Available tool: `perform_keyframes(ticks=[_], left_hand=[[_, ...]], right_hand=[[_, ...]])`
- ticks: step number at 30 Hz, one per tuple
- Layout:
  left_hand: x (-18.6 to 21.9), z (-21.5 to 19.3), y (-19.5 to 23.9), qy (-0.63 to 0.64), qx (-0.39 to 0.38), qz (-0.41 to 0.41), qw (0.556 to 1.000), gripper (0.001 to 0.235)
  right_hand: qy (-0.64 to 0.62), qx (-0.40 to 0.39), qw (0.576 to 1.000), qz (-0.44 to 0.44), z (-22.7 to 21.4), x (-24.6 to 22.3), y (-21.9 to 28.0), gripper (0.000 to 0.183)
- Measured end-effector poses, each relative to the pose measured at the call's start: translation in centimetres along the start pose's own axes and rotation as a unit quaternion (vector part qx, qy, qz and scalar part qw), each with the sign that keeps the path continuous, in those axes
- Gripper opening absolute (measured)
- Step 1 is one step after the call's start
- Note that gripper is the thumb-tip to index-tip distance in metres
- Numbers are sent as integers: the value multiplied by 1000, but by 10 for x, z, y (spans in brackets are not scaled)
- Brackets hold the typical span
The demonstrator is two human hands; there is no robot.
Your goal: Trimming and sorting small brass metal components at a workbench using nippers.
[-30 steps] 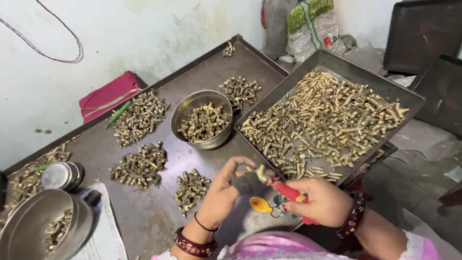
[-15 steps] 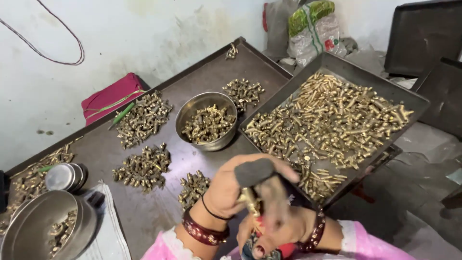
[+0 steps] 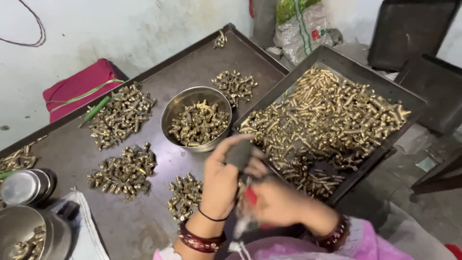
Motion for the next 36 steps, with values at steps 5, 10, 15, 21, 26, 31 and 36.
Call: perform_keyframes(ticks=[5,10,15,21,26,31,36], left_hand=[[-41,-13,0,37,44,-116,992,26],[-39,14,13,132,-215,-77,965,25],[-90,11,24,-269,-1,133,954,24],[-71,48,2,-30,-87,4,996,25],[-152,-3,-27,-512,-154,272,800,32],[-134,-13,-35,-449,-121,13,885,43],[-139,-46,-48,-234,6,-81,969,37]], right_hand=[[50,2,999,-20,17,21,8,20],[-380,-337,829,-234,6,36,35,27],[248,131,957,71,-36,20,55,27],[-252,1,967,16,-33,127,76,26],[29,188,962,195,-79,148,77,31],[177,285,917,216,-98,120,34,49],[354,222,888,195,-93,148,-33,25]])
Point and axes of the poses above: each hand's wrist, its own y-axis away from the middle knuckle, its own z-axis out of the palm, x = y × z, the point moved 1 cm from there along -y, towards the middle knuckle
